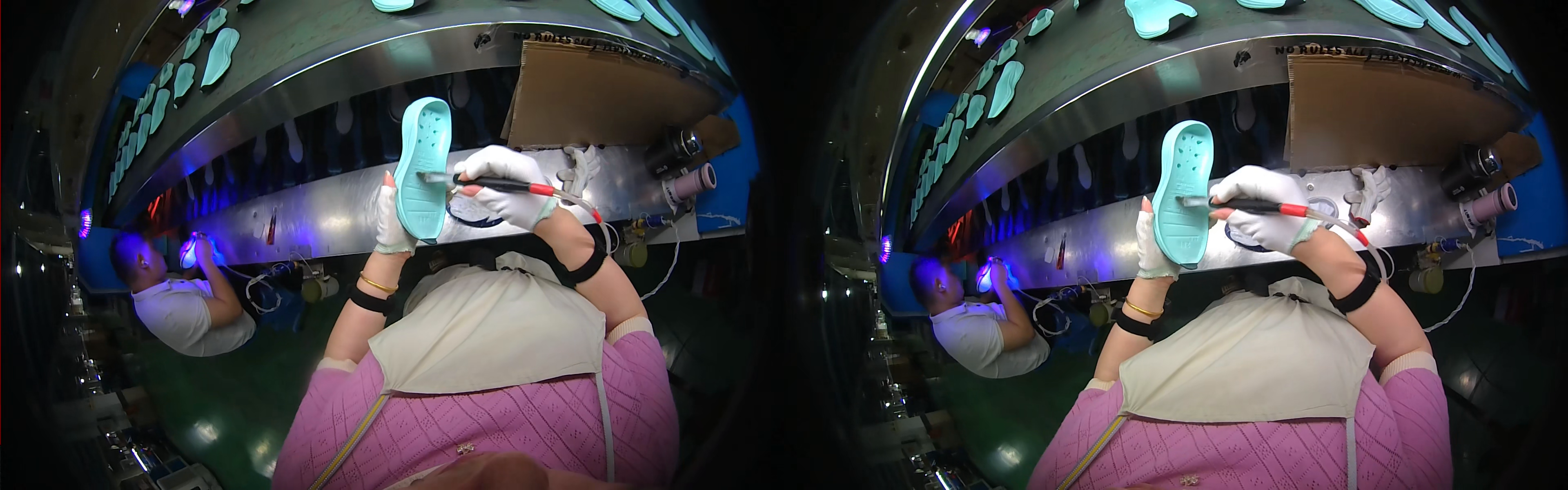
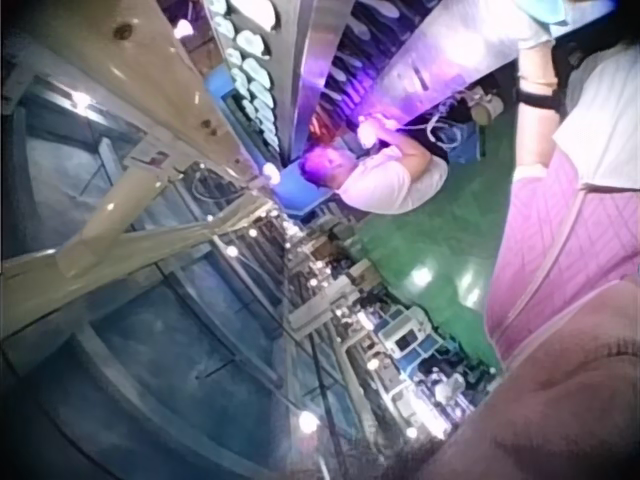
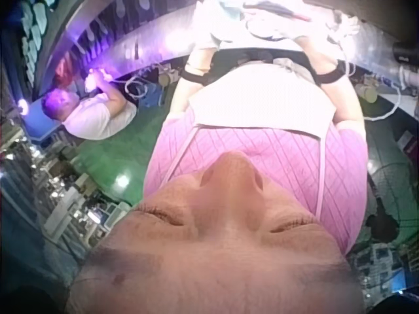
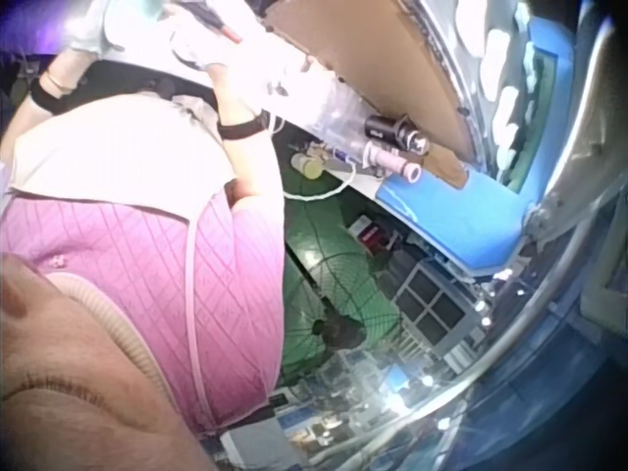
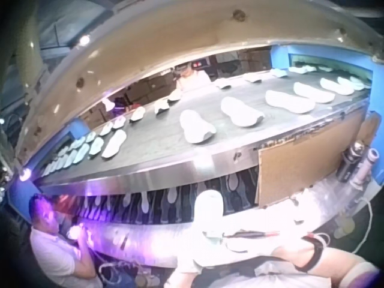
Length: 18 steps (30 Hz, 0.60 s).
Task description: Applying a liquid coating to shoe soles with a brush in a manufacturing environment.
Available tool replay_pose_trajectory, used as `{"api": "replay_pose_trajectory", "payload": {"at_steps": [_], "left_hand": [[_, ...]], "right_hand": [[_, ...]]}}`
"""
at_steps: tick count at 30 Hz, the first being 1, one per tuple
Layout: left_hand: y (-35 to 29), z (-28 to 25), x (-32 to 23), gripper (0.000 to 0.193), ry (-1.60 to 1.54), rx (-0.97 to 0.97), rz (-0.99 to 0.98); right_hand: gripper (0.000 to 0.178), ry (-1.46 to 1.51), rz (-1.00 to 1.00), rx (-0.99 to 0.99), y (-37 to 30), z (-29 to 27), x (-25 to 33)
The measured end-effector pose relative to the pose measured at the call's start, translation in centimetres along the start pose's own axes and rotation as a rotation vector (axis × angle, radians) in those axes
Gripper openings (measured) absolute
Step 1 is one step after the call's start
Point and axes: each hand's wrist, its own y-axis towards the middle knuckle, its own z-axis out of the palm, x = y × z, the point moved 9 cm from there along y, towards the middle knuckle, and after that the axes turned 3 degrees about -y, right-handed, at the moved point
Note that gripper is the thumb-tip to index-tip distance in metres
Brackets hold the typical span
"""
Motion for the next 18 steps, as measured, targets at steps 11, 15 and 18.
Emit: {"api": "replay_pose_trajectory", "payload": {"at_steps": [11,15,18], "left_hand": [[-0.5,0.8,-2.8,0.060,0.220,0.008,0.159],[-0.2,0.3,-2.9,0.062,0.184,0.023,0.103],[-0.3,2.0,-3.5,0.063,0.129,0.084,0.161]], "right_hand": [[0.015,-0.258,-0.112,0.104,0.0,-0.8,2.3],[0.008,-0.030,0.086,0.030,0.1,-0.7,0.5],[0.014,-0.137,0.345,0.110,0.2,0.1,-1.4]]}}
